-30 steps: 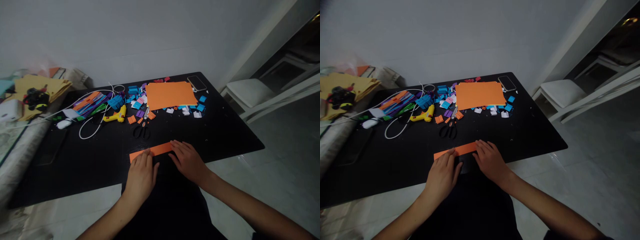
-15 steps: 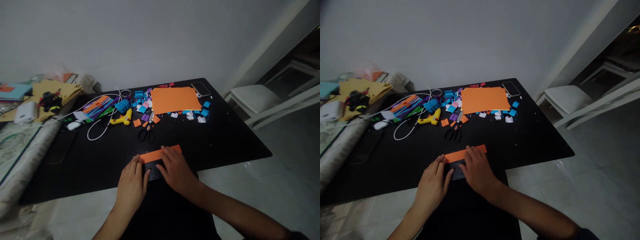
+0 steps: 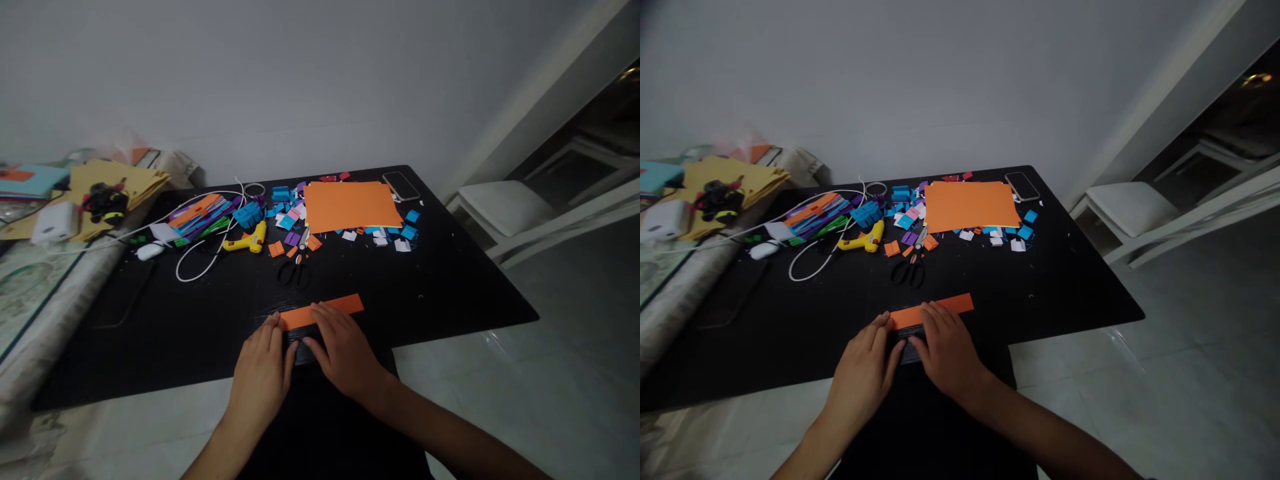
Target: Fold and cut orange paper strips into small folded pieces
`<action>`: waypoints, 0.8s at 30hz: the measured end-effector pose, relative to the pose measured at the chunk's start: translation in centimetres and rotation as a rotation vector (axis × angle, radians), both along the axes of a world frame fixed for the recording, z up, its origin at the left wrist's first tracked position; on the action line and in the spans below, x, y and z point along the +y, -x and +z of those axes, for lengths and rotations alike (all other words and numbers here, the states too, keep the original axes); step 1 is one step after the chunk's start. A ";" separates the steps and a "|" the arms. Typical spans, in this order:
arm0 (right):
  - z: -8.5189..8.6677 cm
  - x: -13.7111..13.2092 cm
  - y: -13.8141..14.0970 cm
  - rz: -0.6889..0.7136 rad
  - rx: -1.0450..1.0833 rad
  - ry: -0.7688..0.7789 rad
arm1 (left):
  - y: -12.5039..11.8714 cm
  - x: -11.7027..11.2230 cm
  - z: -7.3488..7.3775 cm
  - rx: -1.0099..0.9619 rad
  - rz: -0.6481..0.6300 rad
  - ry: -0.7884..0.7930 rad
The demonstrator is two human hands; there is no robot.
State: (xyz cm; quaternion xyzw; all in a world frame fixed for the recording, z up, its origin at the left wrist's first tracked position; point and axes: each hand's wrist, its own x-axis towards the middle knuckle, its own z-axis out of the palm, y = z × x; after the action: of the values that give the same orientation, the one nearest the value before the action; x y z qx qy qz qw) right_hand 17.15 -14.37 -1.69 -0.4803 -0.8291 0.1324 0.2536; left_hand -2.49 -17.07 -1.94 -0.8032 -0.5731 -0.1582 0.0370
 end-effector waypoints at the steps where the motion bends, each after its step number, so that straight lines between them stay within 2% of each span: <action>1: 0.0 0.1 -0.6 -0.006 -0.011 -0.002 | 0.0 0.0 0.0 -0.002 -0.002 -0.004; 9: 0.5 0.8 -5.5 -0.100 -0.100 -0.045 | 0.0 0.0 0.1 -0.012 0.002 0.006; 14: 0.5 1.1 -7.0 -0.104 -0.126 -0.088 | 0.0 0.0 -0.1 -0.055 0.010 0.005; 17: 0.6 1.9 -6.2 -0.144 -0.094 -0.117 | -0.1 0.1 -0.3 -0.067 0.024 -0.003; 19: 0.8 2.7 -4.7 -0.181 -0.067 -0.105 | -0.1 0.2 -0.5 -0.079 0.035 -0.014; 21: 1.0 3.4 -2.6 -0.156 -0.073 -0.077 | -0.1 0.2 -0.7 -0.092 0.040 -0.029; 24: 1.0 3.9 1.0 -0.044 -0.102 -0.022 | 0.0 0.1 -1.1 -0.100 0.037 -0.036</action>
State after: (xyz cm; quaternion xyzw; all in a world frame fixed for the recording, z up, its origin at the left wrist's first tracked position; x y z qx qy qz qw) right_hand 16.19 -10.42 -0.74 -0.5019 -0.8315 0.0929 0.2193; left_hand -2.54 -16.93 -3.00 -0.7829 -0.5859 -0.2079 0.0257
